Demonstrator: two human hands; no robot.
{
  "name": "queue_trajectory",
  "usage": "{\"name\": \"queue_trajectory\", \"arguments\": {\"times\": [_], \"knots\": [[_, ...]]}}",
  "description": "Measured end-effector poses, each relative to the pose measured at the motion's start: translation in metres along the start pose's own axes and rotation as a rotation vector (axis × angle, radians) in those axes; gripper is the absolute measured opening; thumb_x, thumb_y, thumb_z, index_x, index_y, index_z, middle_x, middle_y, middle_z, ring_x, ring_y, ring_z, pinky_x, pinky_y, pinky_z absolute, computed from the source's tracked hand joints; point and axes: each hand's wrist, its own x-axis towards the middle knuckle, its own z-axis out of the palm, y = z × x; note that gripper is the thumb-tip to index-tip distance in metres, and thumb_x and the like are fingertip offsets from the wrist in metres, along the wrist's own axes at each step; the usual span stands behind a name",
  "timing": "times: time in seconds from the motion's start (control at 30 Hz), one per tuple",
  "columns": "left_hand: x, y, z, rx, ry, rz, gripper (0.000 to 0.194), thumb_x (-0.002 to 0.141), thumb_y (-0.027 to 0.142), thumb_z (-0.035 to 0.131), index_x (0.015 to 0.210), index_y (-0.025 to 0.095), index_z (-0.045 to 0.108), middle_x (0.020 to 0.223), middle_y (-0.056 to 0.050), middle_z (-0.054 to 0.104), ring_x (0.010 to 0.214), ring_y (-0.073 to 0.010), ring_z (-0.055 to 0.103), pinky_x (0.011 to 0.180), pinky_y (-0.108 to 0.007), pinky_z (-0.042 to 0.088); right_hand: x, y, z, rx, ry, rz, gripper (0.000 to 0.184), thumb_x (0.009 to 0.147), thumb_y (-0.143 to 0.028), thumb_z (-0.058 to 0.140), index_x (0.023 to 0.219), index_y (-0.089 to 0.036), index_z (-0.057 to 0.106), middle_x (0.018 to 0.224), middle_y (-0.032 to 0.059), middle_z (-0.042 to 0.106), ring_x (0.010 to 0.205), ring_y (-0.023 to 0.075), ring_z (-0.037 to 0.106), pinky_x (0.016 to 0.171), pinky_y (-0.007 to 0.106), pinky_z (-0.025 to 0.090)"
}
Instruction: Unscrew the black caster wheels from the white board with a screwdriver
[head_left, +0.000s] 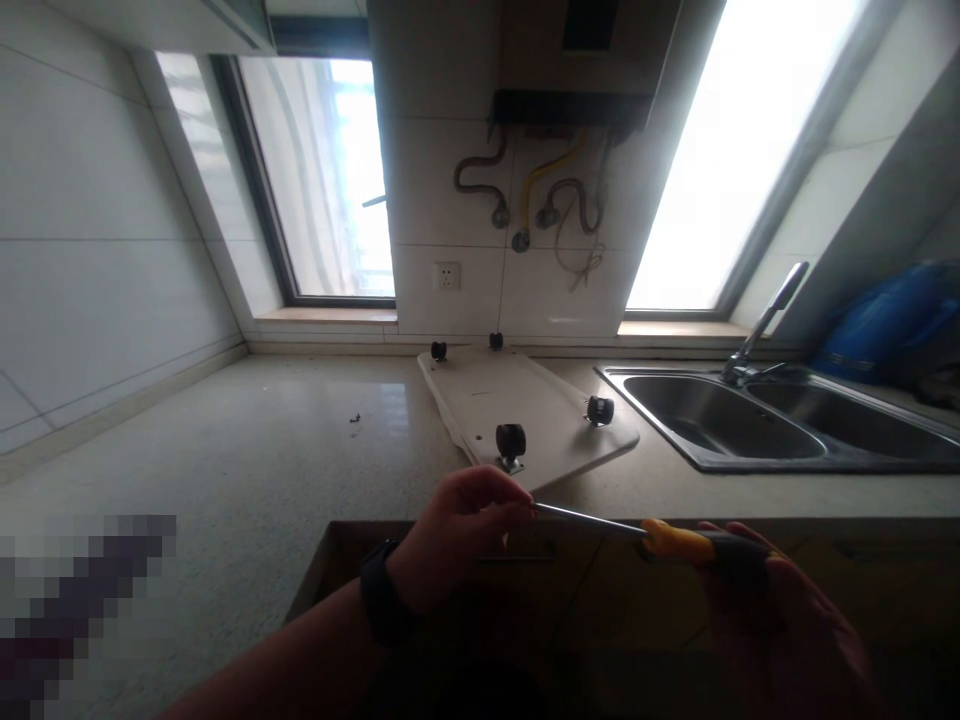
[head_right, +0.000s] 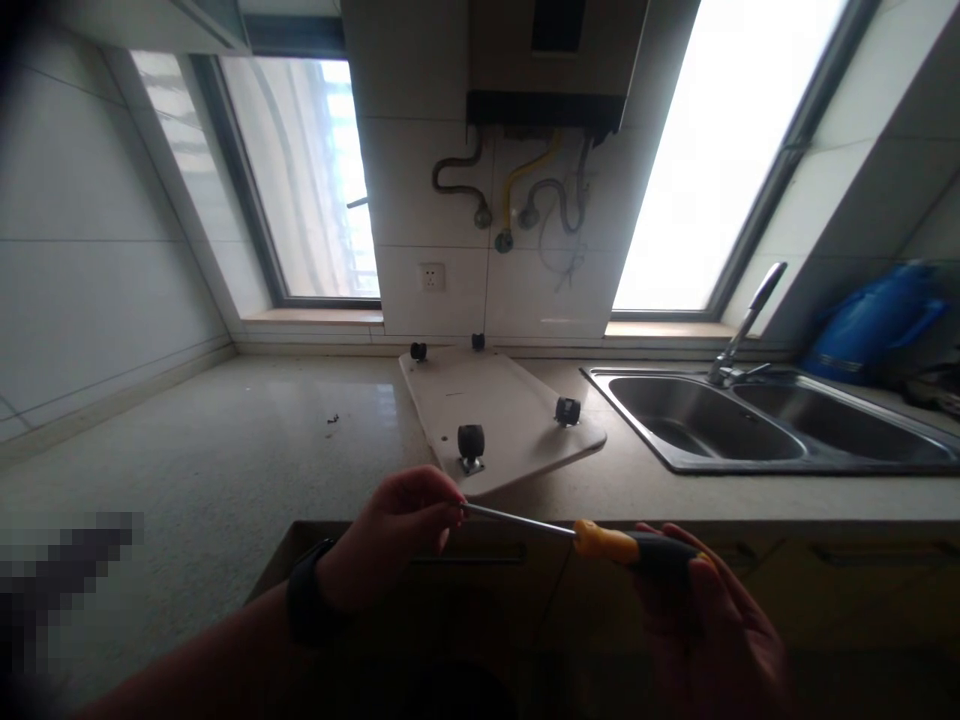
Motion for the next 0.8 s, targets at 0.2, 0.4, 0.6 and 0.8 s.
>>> {"name": "queue_trajectory", "arguments": {"times": [0.2, 0.4, 0.6, 0.8], "knots": [[-0.003, 0.001, -0.006, -0.009, -0.028, 0.045, 0.016, 0.083, 0.026, 0.081, 0.091, 0.016, 0.071, 0.076, 0.002, 0.068, 0.059, -0.0053, 0.057, 0.055, -0.017, 0.047, -0.003, 0.008, 0.004, 0.031, -0.033, 0.034, 0.041, 0.076, -0.044, 0.081, 0.111, -0.024, 0.074, 0.1, 0.0007, 0.078, 0.081, 0.014, 0.074, 0.072, 0.016, 0.061], [-0.004, 0.004, -0.008, -0.055, -0.014, 0.073, 0.017, 0.079, 0.025, 0.085, 0.088, 0.017, 0.072, 0.076, 0.002, 0.069, 0.058, -0.0056, 0.058, 0.054, -0.016, 0.048, -0.006, 0.008, 0.014, 0.102, 0.006, 0.018, 0.034, 0.076, -0.039, 0.082, 0.104, -0.02, 0.075, 0.099, 0.0021, 0.077, 0.086, 0.0151, 0.073, 0.076, 0.018, 0.062], [-0.005, -0.003, -0.013, -0.064, -0.033, 0.115, 0.014, 0.084, 0.027, 0.081, 0.091, 0.018, 0.074, 0.073, 0.0, 0.072, 0.057, -0.0062, 0.061, 0.054, -0.017, 0.049, -0.008, 0.011, 0.013, 0.046, -0.01, 0.01, 0.035, 0.079, -0.042, 0.079, 0.108, -0.023, 0.074, 0.097, -0.001, 0.077, 0.081, 0.0128, 0.072, 0.068, 0.014, 0.061], [0.0, 0.008, -0.015, 0.018, 0.057, 0.174, 0.022, 0.083, 0.036, 0.08, 0.086, 0.017, 0.071, 0.076, -0.002, 0.072, 0.059, -0.0098, 0.064, 0.051, -0.019, 0.049, -0.009, 0.014, 0.011, 0.037, -0.038, -0.099, 0.026, 0.085, -0.044, 0.073, 0.103, -0.026, 0.074, 0.097, -0.0031, 0.076, 0.088, 0.0132, 0.071, 0.071, 0.015, 0.061]]}}
